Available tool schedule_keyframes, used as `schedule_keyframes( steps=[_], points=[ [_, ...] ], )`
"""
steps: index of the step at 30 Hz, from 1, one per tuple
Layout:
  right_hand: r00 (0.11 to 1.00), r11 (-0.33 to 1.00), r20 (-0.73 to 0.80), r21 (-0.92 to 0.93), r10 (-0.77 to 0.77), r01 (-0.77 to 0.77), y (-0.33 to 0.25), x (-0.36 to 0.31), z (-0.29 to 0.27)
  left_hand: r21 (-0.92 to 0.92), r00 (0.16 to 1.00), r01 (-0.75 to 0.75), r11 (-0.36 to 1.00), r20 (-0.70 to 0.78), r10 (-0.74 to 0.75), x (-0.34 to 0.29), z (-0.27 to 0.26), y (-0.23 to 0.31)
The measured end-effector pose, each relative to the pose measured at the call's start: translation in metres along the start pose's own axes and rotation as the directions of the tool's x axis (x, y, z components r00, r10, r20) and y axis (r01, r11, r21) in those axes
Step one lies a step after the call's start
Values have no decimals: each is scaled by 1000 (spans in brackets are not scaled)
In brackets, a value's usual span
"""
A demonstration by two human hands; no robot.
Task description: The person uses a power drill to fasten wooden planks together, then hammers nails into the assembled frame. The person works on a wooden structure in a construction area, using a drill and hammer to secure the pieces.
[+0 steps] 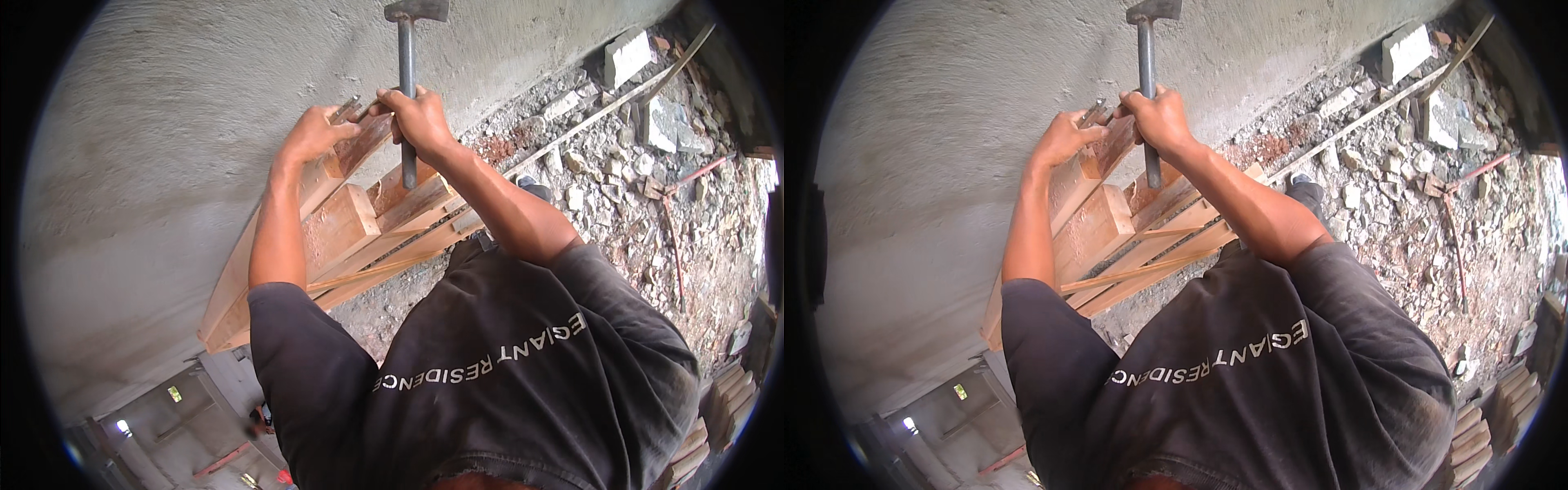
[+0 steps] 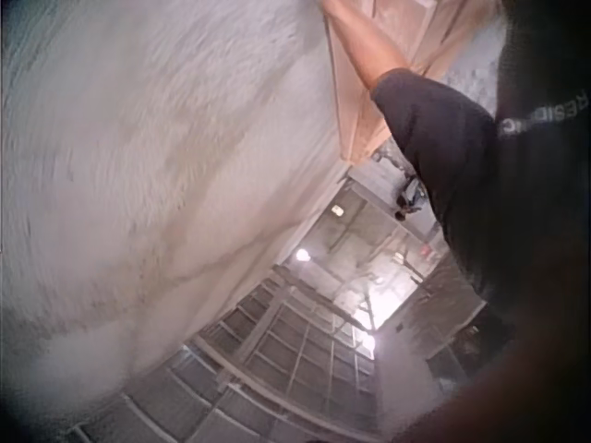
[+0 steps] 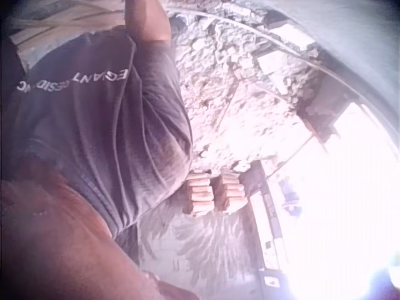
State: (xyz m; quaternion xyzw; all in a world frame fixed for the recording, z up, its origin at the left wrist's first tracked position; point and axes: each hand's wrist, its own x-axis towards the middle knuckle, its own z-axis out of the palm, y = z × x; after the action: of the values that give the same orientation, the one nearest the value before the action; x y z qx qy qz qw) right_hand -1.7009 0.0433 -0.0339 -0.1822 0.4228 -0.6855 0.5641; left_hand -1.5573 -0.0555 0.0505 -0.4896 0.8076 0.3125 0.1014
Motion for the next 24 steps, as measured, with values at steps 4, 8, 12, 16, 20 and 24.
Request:
schedule_keyframes(
  steps=[4, 8, 12, 16, 20, 24],
  points=[
    [999, 1000, -33, 9, -23, 23, 8, 11, 8, 141, 999, -32, 989, 4, 32, 13, -10, 1],
    [995, 983, -88, -175, 46, -61, -8, 2, -4, 190, 1000, 17, 982, 8, -19, 25, -22, -16],
    [991, 941, -105, -320, 77, -107, -23, -17, -39, 171, 997, 58, 984, 44, -67, 33, -21, -37],
    [989, 949, -136, -302, 56, -95, -31, -33, -59, 257, 994, 16, 966, 104, -44, 46, -15, -52],
    [990, 953, -135, -295, 35, -74, -27, -40, -73, 278, 987, 29, 960, 143, -71, 51, -11, -55],
    [992, 943, -116, -322, 48, -84, -28, -49, -77, 258, 990, 23, 966, 130, -59, 51, -10, -55]
  ],
)
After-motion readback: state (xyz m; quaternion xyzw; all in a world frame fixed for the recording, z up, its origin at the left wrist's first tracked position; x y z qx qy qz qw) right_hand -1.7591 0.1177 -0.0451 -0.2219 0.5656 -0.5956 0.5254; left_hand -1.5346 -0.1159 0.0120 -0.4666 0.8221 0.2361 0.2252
